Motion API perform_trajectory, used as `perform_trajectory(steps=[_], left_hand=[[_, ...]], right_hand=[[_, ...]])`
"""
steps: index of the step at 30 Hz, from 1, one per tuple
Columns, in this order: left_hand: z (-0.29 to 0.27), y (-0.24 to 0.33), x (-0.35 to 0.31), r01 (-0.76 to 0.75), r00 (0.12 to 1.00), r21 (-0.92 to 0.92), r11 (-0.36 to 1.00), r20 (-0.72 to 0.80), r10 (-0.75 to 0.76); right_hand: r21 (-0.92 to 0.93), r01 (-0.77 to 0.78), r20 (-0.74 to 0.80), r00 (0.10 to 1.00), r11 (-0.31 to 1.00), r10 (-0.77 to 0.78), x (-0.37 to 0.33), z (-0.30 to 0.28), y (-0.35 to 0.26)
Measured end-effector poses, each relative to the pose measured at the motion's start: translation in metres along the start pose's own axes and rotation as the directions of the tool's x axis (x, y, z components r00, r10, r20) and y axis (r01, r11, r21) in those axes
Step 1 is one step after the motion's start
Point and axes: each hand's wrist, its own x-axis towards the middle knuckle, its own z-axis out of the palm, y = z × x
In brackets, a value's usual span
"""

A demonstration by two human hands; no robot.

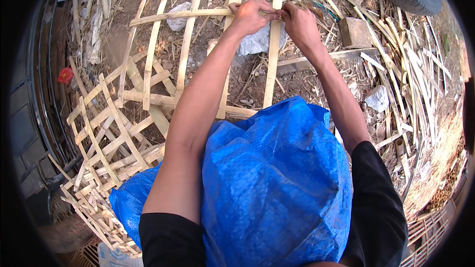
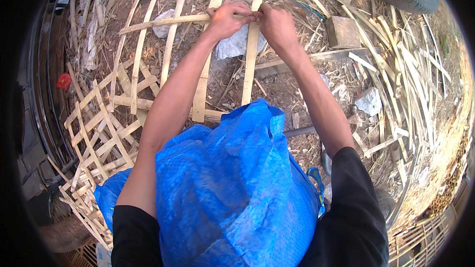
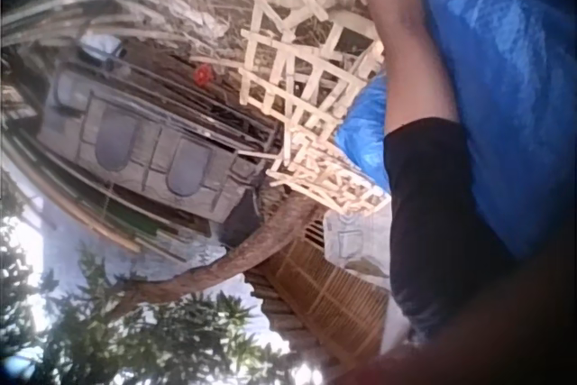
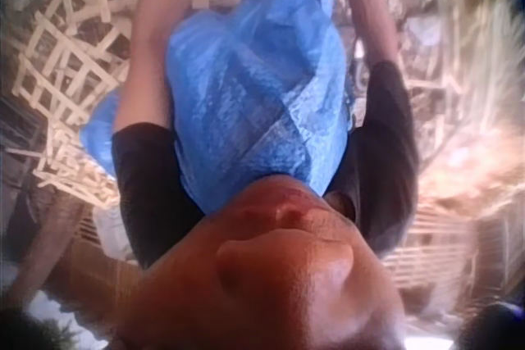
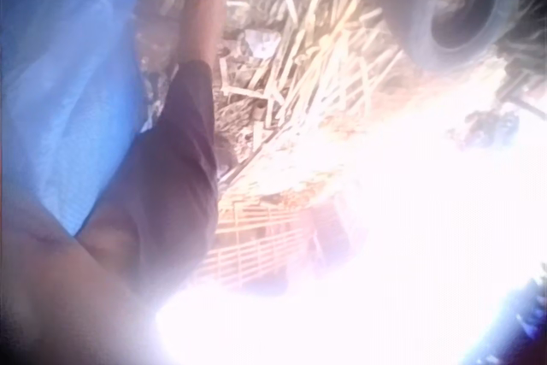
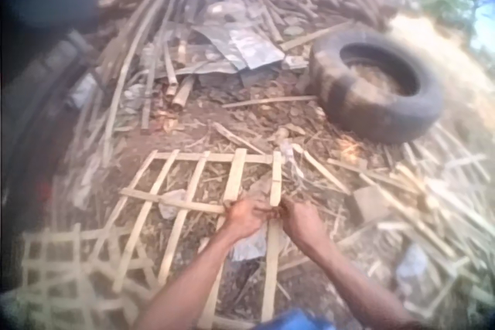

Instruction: The person hammers nails into bamboo strips to construct a lattice structure and fits bamboo poles into the frame.

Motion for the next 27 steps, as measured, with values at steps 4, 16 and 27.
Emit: perform_trajectory(steps=[4,16,27], left_hand=[[0.004,-0.007,0.001,-0.095,0.995,-0.072,0.993,-0.030,0.093],[0.015,0.008,-0.010,0.025,0.985,-0.045,0.999,-0.170,-0.032],[0.015,-0.001,-0.013,0.091,0.983,-0.161,0.983,-0.142,-0.114]], right_hand=[[0.024,-0.020,-0.018,1.000,1.000,0.021,-0.001,0.005,0.000],[-0.111,-0.651,0.476,0.628,0.751,0.615,-0.142,-0.135,0.000],[0.109,-0.945,0.317,0.328,0.310,0.890,-0.272,-0.100,-0.022]])
